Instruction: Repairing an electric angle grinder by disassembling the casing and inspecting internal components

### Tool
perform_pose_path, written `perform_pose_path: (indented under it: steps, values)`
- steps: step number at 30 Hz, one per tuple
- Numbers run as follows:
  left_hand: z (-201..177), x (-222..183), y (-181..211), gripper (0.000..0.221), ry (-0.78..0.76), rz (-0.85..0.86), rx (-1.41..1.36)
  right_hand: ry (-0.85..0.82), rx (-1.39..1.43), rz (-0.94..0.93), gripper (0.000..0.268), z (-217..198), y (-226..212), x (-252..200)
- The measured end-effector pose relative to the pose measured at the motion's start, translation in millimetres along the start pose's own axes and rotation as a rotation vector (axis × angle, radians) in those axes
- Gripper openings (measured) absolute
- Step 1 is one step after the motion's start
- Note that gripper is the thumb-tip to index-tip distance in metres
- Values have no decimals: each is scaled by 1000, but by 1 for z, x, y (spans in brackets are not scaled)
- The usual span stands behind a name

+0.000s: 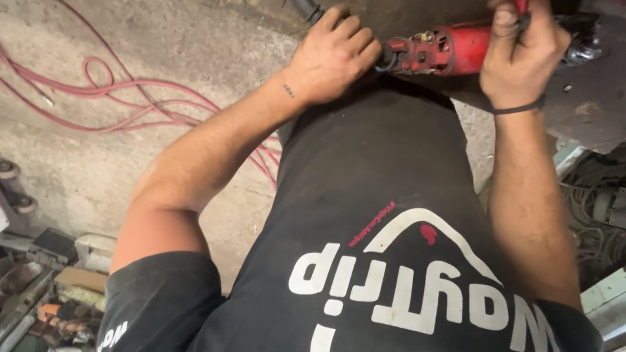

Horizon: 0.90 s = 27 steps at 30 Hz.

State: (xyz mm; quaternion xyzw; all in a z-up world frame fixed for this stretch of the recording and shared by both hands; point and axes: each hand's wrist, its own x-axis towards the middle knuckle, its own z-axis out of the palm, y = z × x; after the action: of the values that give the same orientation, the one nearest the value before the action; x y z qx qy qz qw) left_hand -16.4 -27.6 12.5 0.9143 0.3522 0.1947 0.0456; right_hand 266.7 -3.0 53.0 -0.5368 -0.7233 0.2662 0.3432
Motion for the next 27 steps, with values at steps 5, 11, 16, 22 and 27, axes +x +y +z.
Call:
perform_pose_path:
  steps: [5, 11, 16, 22, 27]
  values:
    - [-2, 1, 1, 7, -57, 3, -60, 6, 19, -20, 47, 0, 2, -1]
    - [-4, 1, 6, 10, -174, -78, 35, 20, 45, 11, 52, 1, -2, 1]
    - [6, 17, -2, 65, -663, -289, -161, -24, 27, -68, 50, 6, -4, -4]
    - [17, 16, 4, 75, -783, -336, -185, -9, 51, -49, 54, 5, -2, -9]
    - [-6, 1, 23, 59, -482, -245, -7, 68, 47, -42, 47, 4, 23, -21]
